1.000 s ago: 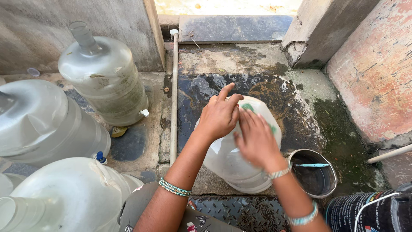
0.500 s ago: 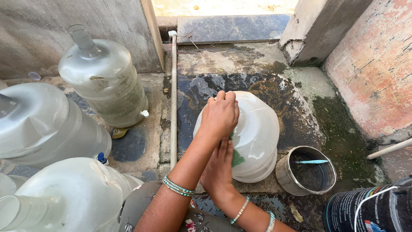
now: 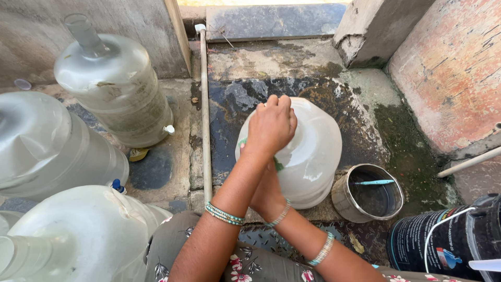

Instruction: The person kneels at an outdoor washing area and scrubs the neck and mouth of a large empty plastic water jug with a toothbrush, then scrubs the jug's exterior with a green scrub pad. They scoop water from a black bucket and pour it into and over the jug, then lift and shake the jug to empty it.

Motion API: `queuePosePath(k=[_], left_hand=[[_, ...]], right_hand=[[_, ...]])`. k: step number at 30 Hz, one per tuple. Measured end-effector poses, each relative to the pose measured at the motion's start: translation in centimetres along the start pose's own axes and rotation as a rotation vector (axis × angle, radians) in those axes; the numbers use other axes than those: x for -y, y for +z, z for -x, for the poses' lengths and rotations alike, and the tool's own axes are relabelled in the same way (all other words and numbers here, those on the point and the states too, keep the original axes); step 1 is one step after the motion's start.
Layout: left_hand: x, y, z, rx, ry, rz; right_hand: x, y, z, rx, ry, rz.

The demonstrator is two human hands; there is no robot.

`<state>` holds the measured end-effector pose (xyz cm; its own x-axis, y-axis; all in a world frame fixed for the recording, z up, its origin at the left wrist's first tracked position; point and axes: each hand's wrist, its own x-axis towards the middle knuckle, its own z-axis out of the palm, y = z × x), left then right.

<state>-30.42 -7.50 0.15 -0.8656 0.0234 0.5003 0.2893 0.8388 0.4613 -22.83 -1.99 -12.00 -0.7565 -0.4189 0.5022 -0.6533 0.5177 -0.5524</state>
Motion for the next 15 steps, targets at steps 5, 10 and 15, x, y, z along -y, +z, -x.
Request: queuePosePath(k=[5, 10, 15], left_hand=[[3.9, -2.2, -0.6, 0.147, 0.053, 0.174], [3.9, -2.8, -0.6, 0.203, 0.120, 0.381], [1.9, -0.9, -0.7, 0.070, 0.046, 0.321]], right_hand=[[-3.8, -7.5, 3.4, 0.070, -0.207, 0.628], [-8.6, -13.1, 3.1, -0.125, -0.017, 0.200], [-9.1, -10.3, 4.5, -0.377, 0.046, 0.205]])
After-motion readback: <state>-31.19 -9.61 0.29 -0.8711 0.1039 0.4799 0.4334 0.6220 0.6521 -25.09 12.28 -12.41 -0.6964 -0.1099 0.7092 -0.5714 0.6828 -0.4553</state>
